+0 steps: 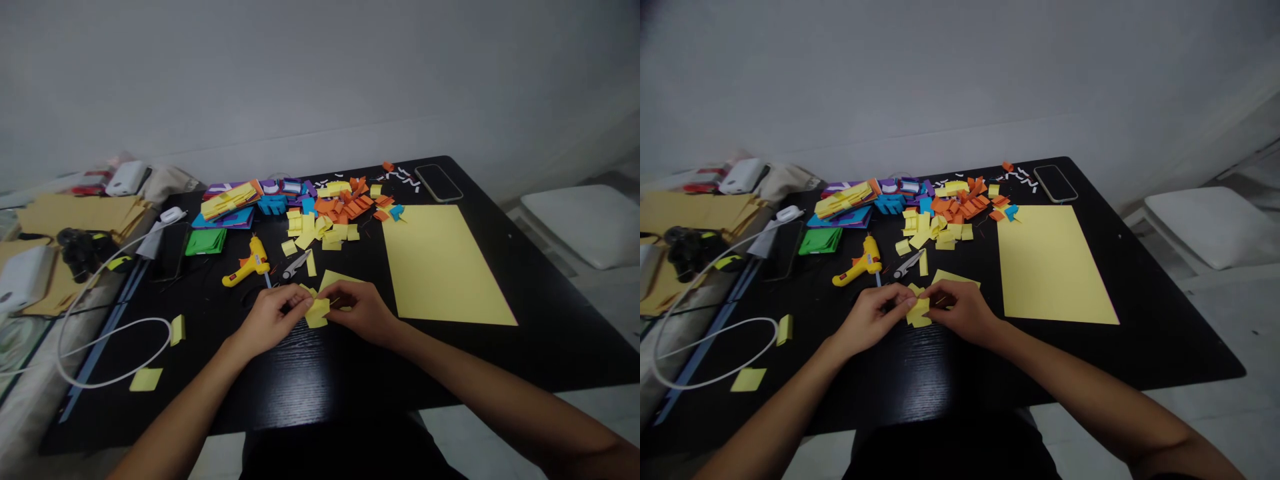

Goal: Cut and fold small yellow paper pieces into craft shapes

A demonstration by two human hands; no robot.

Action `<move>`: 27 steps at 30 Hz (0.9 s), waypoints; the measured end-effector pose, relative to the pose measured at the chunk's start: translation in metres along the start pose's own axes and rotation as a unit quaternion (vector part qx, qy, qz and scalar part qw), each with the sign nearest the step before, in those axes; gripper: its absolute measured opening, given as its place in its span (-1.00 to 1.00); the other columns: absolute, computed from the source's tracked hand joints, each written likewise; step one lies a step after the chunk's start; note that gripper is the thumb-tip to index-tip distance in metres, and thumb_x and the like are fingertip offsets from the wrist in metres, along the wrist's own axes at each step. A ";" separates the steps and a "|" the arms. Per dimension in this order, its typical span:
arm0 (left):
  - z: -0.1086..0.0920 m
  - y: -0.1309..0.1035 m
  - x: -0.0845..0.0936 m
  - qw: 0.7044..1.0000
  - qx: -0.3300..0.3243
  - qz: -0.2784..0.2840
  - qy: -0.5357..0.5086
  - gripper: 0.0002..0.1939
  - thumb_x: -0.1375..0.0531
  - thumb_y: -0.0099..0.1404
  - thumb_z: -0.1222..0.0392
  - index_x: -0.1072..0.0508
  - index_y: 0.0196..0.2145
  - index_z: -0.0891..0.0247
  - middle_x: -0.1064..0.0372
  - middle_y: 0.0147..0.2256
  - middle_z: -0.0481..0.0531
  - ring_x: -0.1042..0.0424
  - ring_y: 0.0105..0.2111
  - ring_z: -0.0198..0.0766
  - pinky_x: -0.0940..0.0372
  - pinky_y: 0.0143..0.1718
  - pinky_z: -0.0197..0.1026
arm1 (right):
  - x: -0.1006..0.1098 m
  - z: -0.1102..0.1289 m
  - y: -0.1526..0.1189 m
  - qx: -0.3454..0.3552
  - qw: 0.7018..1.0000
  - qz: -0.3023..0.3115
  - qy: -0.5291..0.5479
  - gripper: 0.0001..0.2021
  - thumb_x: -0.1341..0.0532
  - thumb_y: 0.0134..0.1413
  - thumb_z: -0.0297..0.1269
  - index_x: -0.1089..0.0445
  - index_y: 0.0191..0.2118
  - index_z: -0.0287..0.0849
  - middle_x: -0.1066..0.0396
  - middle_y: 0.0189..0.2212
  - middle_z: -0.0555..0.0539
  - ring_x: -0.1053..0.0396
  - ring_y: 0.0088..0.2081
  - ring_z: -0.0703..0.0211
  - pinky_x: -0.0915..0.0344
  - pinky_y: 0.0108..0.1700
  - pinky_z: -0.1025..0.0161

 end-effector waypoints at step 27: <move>0.006 0.001 -0.004 0.998 0.037 0.019 -0.044 -0.82 -0.18 0.39 0.17 -0.49 -0.32 0.31 -0.38 -0.49 -0.08 -0.34 -0.47 -0.38 -0.21 -0.44 -0.37 | -0.002 -0.003 -0.002 0.017 1.000 0.010 -0.016 -0.80 -0.37 -0.05 -0.42 -0.57 -0.22 -0.19 -0.58 -0.37 -0.04 -0.52 -0.36 0.21 -0.45 -0.24 0.27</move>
Point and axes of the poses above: each hand's wrist, its own y-axis towards the middle knuckle, its own x-axis out of the back of the hand, z = x × y, the point moved 6 cm from there along y, towards the middle knuckle
